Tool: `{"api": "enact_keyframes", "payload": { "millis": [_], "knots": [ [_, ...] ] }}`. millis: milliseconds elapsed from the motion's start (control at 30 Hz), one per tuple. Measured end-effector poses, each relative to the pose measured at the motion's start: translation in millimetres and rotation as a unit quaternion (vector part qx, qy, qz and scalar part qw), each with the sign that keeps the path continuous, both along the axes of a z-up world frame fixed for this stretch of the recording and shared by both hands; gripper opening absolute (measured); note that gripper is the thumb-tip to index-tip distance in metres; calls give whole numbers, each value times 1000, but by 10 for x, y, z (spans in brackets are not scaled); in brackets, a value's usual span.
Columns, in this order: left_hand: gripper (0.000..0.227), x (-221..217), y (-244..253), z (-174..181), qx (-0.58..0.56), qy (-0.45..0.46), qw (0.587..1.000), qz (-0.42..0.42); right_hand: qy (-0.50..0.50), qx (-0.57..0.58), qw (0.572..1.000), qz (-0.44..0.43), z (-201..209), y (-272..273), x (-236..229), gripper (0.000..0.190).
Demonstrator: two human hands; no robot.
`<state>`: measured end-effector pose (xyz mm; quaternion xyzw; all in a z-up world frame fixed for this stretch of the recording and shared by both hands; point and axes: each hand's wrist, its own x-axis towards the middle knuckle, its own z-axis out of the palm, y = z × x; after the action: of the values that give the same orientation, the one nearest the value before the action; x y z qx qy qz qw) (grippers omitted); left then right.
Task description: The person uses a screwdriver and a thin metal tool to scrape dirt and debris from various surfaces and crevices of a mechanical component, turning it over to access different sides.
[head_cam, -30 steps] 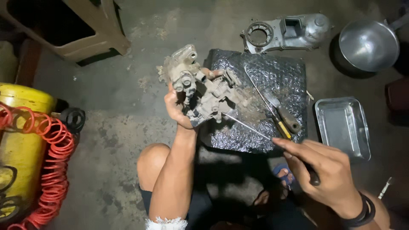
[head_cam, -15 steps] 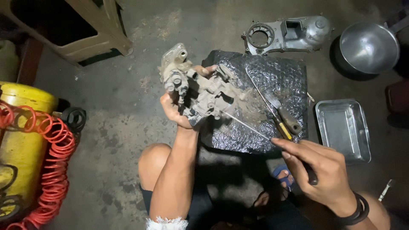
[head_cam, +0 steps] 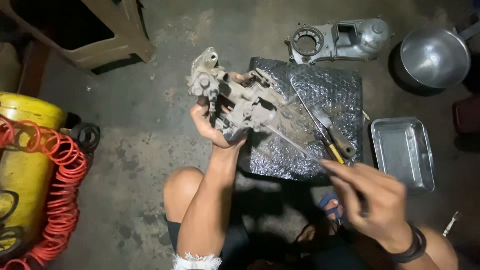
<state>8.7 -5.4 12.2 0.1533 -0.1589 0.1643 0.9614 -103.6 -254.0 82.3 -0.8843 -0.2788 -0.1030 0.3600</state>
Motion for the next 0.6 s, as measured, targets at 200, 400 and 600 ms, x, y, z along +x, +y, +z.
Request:
{"api": "enact_keyframes", "payload": {
  "millis": [200,400,600],
  "knots": [
    [39,-18,-74,37,-26,110,989,98,-27,-16,999,-25,42,88,-10,29],
    [36,-9,-125,39,-37,228,961,151,-28,-14,999,-36,-36,122,8,30],
    [35,-27,-196,72,-42,348,928,127,-9,-16,999,-38,-60,145,60,26]
  ]
}}
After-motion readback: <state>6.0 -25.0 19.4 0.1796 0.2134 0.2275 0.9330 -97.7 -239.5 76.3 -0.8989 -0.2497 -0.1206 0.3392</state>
